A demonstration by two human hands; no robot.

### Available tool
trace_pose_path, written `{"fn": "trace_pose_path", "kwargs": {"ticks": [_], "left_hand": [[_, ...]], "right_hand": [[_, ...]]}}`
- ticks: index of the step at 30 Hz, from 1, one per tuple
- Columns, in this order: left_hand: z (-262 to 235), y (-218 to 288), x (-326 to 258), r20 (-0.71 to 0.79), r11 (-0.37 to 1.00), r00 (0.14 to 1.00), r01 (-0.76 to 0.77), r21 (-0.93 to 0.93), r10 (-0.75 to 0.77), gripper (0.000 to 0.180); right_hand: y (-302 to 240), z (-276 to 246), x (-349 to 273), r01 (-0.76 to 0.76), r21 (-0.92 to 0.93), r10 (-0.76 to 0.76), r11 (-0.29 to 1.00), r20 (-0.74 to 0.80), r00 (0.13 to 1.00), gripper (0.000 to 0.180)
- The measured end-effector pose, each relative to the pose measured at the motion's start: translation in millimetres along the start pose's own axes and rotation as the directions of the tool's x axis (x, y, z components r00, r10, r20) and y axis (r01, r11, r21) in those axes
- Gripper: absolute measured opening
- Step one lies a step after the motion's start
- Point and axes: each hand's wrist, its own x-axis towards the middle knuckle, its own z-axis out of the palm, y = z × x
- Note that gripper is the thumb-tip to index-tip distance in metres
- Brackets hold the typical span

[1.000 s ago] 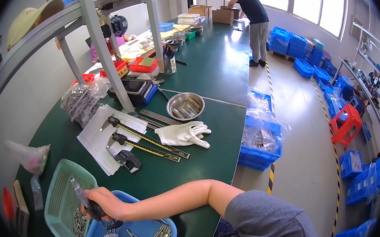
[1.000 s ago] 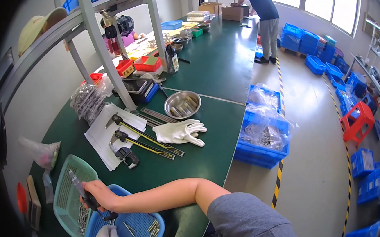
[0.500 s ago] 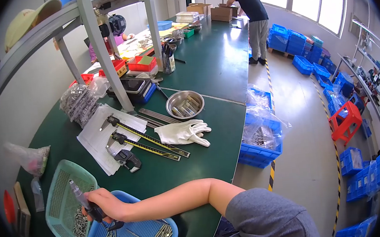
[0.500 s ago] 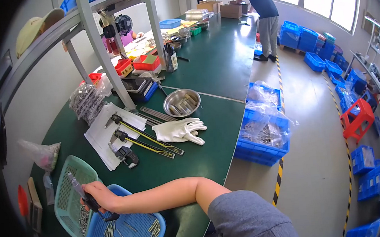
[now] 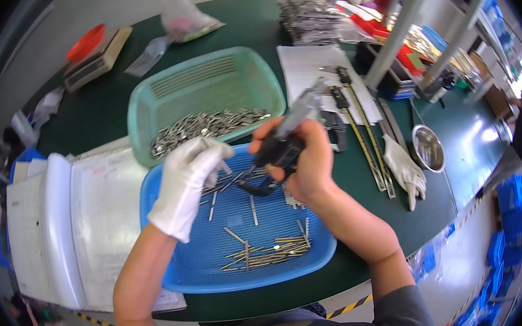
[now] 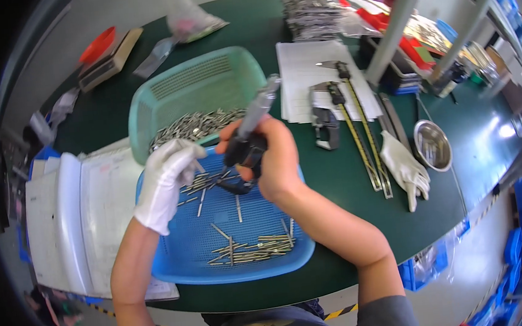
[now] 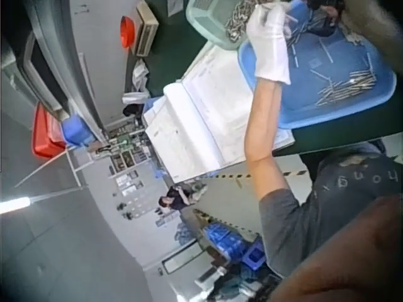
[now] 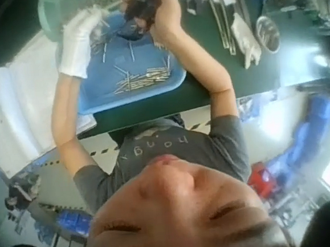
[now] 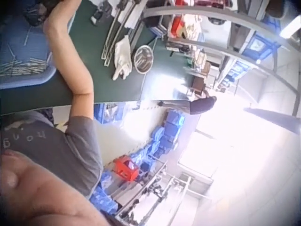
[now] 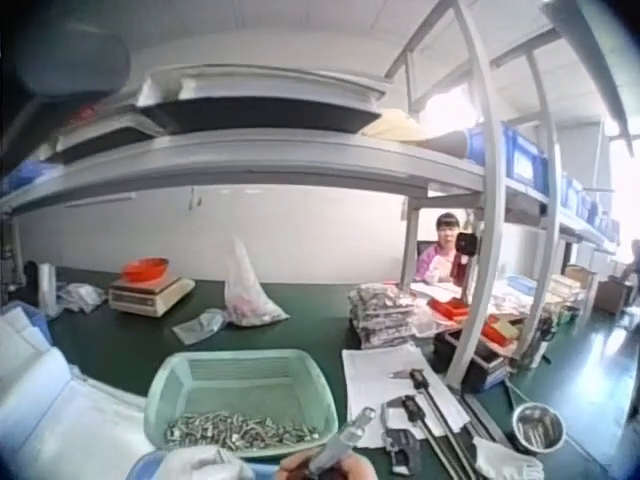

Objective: Measure the dimensions of small metal hardware pins using a micrometer and digital calipers.

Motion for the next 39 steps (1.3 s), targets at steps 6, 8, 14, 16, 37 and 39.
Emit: {"fn": "trace_pose_path", "kwargs": {"ticks": [6,8,14,16,37,39], "left_hand": [[-17,-18,-6,0.231,0.938,0.969,0.162,-0.307,-0.092,0.018],[-14,-24,-6,0.258,0.934,0.958,0.203,-0.295,-0.127,0.02],[-6,-24,-11,0.319,0.971,0.938,0.189,-0.149,-0.134,0.018],[-8,-22,-10,0.344,0.964,0.924,0.228,-0.139,-0.169,0.017],[-16,-25,-6,0.425,0.931,0.887,0.295,-0.215,-0.183,0.022],[-18,-26,-5,0.437,0.922,0.882,0.304,-0.239,-0.178,0.021]], "right_hand": [[-2,3,-4,-0.023,-0.003,0.023,1.0,0.008,1.0,0.049],[0,-1,-4,-0.031,0.004,0.031,1.0,0.016,0.999,0.048],[-5,0,-7,-0.093,0.074,0.09,0.993,0.044,0.995,0.046],[-5,1,-7,-0.106,0.088,0.102,0.99,0.047,0.994,0.047],[-4,-4,-5,-0.086,0.191,0.055,0.978,0.162,0.985,0.057],[-3,-3,-5,-0.092,0.199,0.061,0.976,0.156,0.986,0.06]]}}
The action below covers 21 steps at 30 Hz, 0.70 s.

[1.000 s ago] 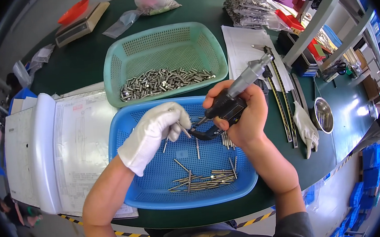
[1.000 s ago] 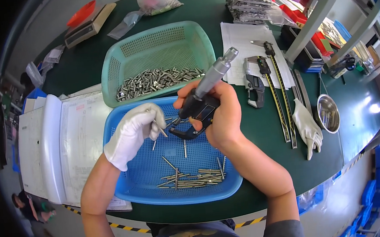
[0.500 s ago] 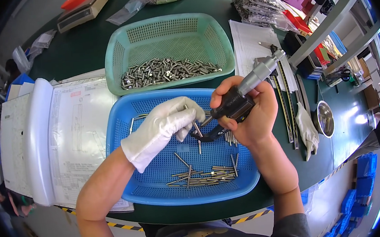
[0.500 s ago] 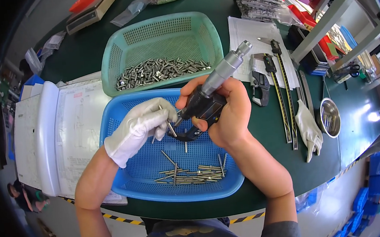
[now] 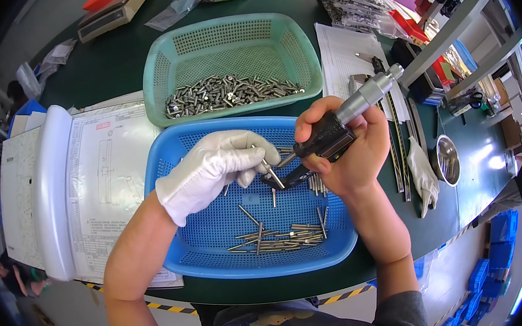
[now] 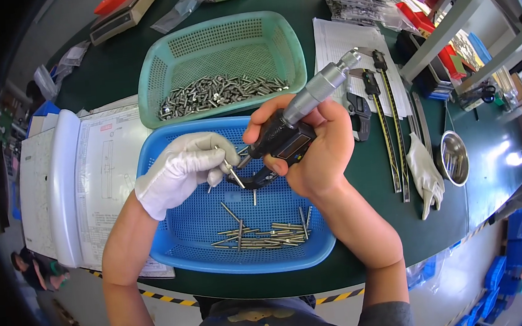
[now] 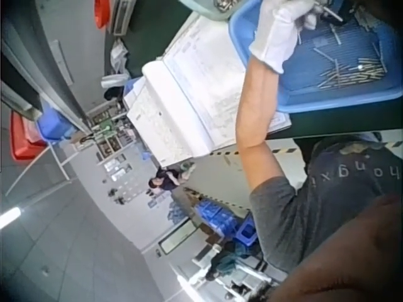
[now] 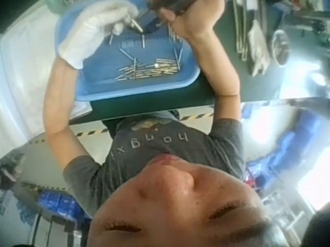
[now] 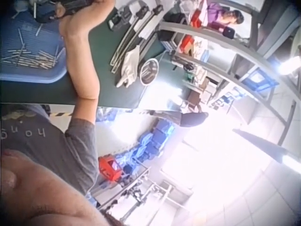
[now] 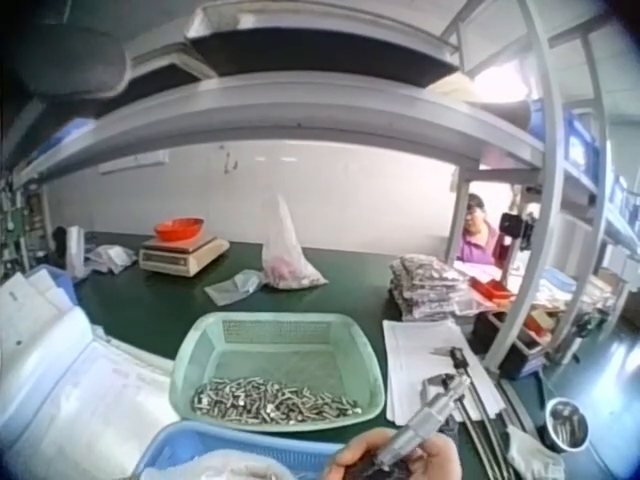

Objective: Measure the dimensions of small metal hardware pins using a micrometer and digital calipers.

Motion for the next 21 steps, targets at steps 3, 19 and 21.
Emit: {"fn": "trace_pose_path", "kwargs": {"ticks": [3,19,21], "left_hand": [[-1.2,-0.9,0.3,0.003,0.998,0.999,0.033,-0.044,-0.033,0.022],[0.8,-2.1,1.8,0.059,0.995,0.995,0.079,0.056,-0.082,0.019],[1.2,-2.6,2.1,0.068,0.995,0.995,0.07,0.072,-0.075,0.019]], "right_hand": [[-1.6,0.9,-0.8,-0.017,0.017,0.017,1.0,0.015,1.0,0.066],[2.7,-2.7,-1.4,0.014,-0.062,0.0,0.998,0.21,0.978,0.071],[2.5,-3.3,-1.4,-0.004,-0.033,0.011,0.999,0.227,0.974,0.071]]}}
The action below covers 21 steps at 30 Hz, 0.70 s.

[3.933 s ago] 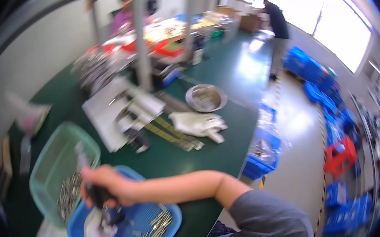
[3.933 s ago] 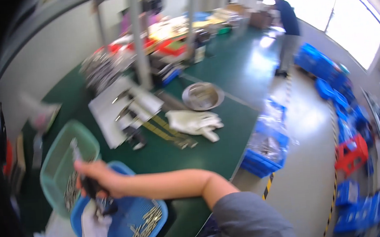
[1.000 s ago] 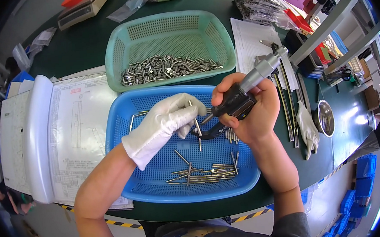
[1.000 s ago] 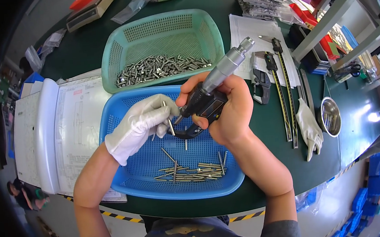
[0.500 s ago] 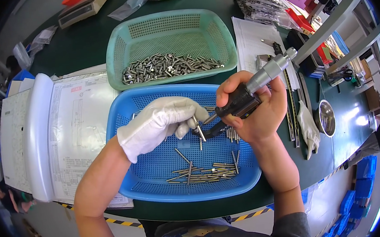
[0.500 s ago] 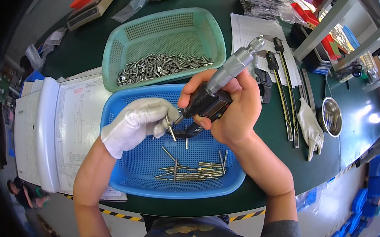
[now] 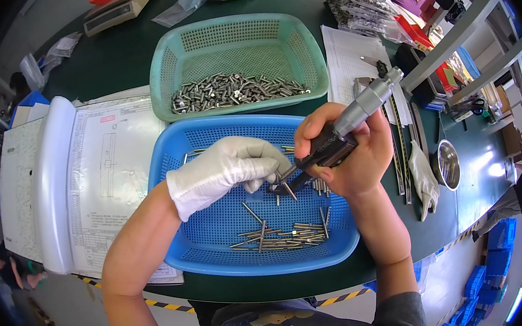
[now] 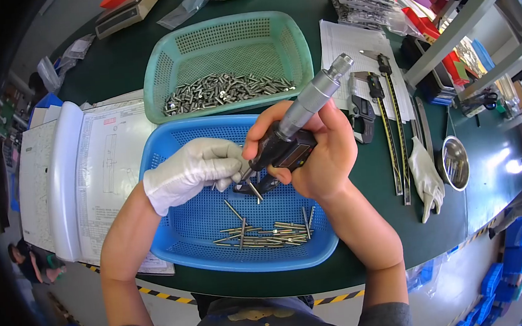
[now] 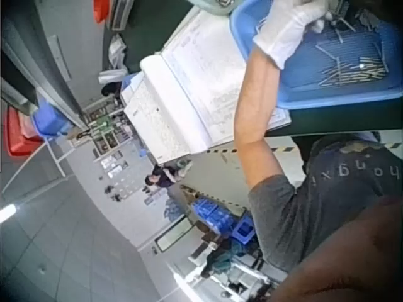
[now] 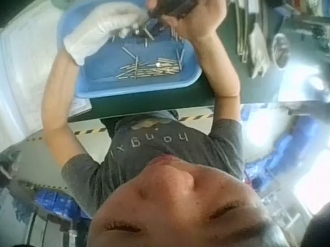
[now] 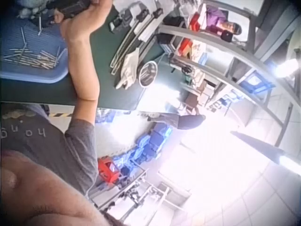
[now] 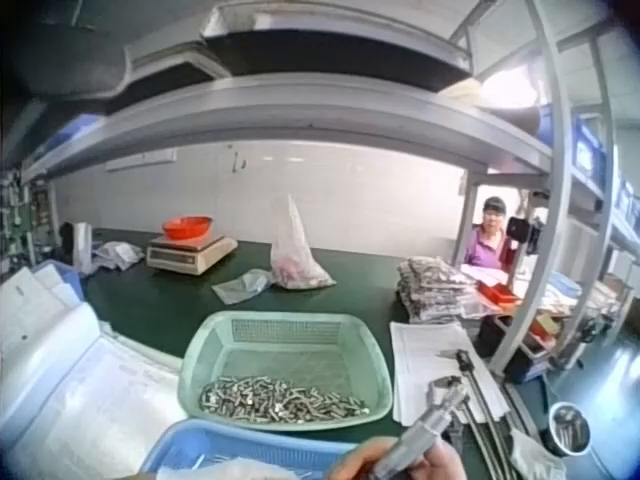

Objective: Measure the dimensions of small metal hardware pins using a micrometer and digital calipers.

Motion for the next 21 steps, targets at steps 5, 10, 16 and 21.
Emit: {"fn": "trace_pose_path", "kwargs": {"ticks": [5,10,16,21], "left_hand": [[-3.8,-3.2,0.6,0.031,0.999,0.999,0.034,-0.04,-0.032,0.021],[0.1,0.0,0.8,0.027,0.999,0.999,0.038,-0.033,-0.037,0.021],[-2.4,-3.5,-0.3,-0.065,1.0,0.998,0.017,-0.001,-0.017,0.023],[-8.2,-3.5,3.4,-0.288,0.992,0.953,-0.115,-0.058,0.094,0.023]], "right_hand": [[1.8,0.0,0.9,-0.02,0.049,0.018,0.999,0.031,0.999,0.071],[-1.5,4.8,0.3,-0.022,-0.039,0.022,0.999,-0.007,1.0,0.067],[-0.1,3.0,0.9,-0.044,-0.068,0.047,0.997,0.043,0.998,0.069],[0.5,1.9,0.9,-0.056,-0.114,0.066,0.992,0.09,0.994,0.069]]}}
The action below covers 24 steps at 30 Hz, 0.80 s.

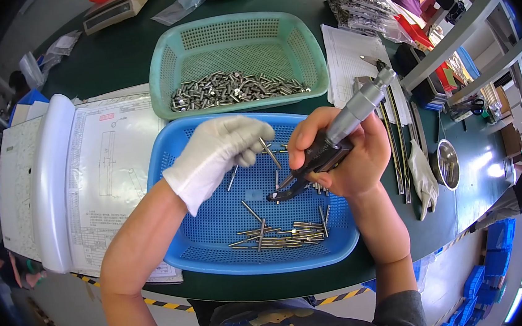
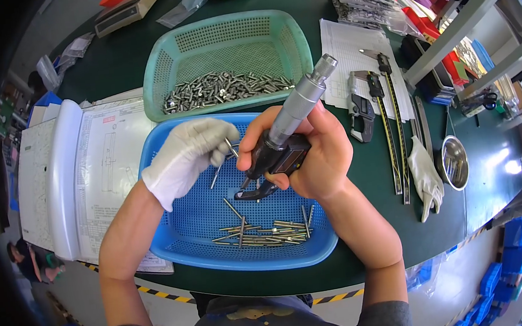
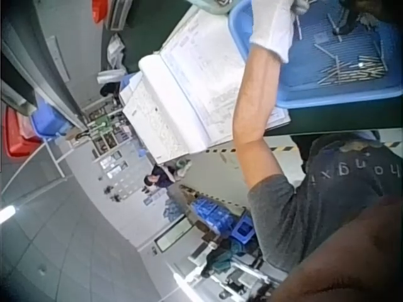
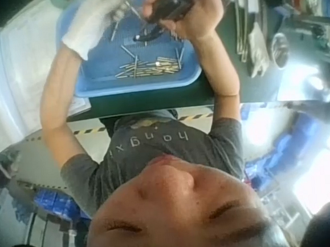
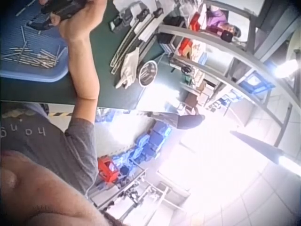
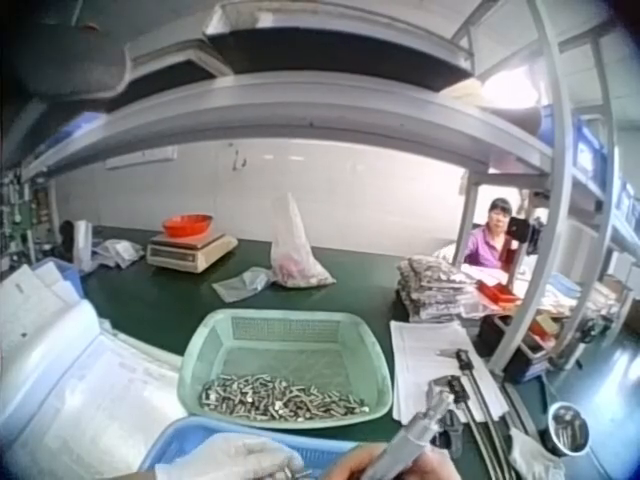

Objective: Measure the dimensions of small metal hardware pins using a micrometer and digital calipers.

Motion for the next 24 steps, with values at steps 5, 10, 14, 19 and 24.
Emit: {"fn": "trace_pose_path", "kwargs": {"ticks": [5,10,14,19,24], "left_hand": [[3.3,2.2,-0.3,0.048,0.967,0.985,-0.152,-0.203,0.165,0.024],[6.9,3.7,-7.3,0.173,0.998,0.985,0.025,-0.06,-0.014,0.022],[8.8,4.2,-6.9,0.191,0.999,0.981,0.041,0.021,-0.044,0.022],[8.3,4.1,-4.5,0.195,0.995,0.979,0.05,0.086,-0.066,0.021],[8.4,1.1,-3.9,0.21,0.99,0.974,0.064,0.127,-0.09,0.019]], "right_hand": [[-2.9,-0.4,-0.7,-0.005,-0.066,-0.007,0.998,-0.182,0.983,0.067],[-3.2,3.8,1.3,0.077,0.032,-0.064,0.997,-0.3,0.952,0.063],[-2.6,2.1,-0.1,0.092,0.034,-0.082,0.995,-0.228,0.97,0.063],[-0.2,-4.4,-1.1,0.094,0.143,-0.067,0.985,-0.18,0.981,0.07],[-0.4,-4.0,-0.9,0.078,0.14,-0.058,0.987,-0.138,0.989,0.07]]}}
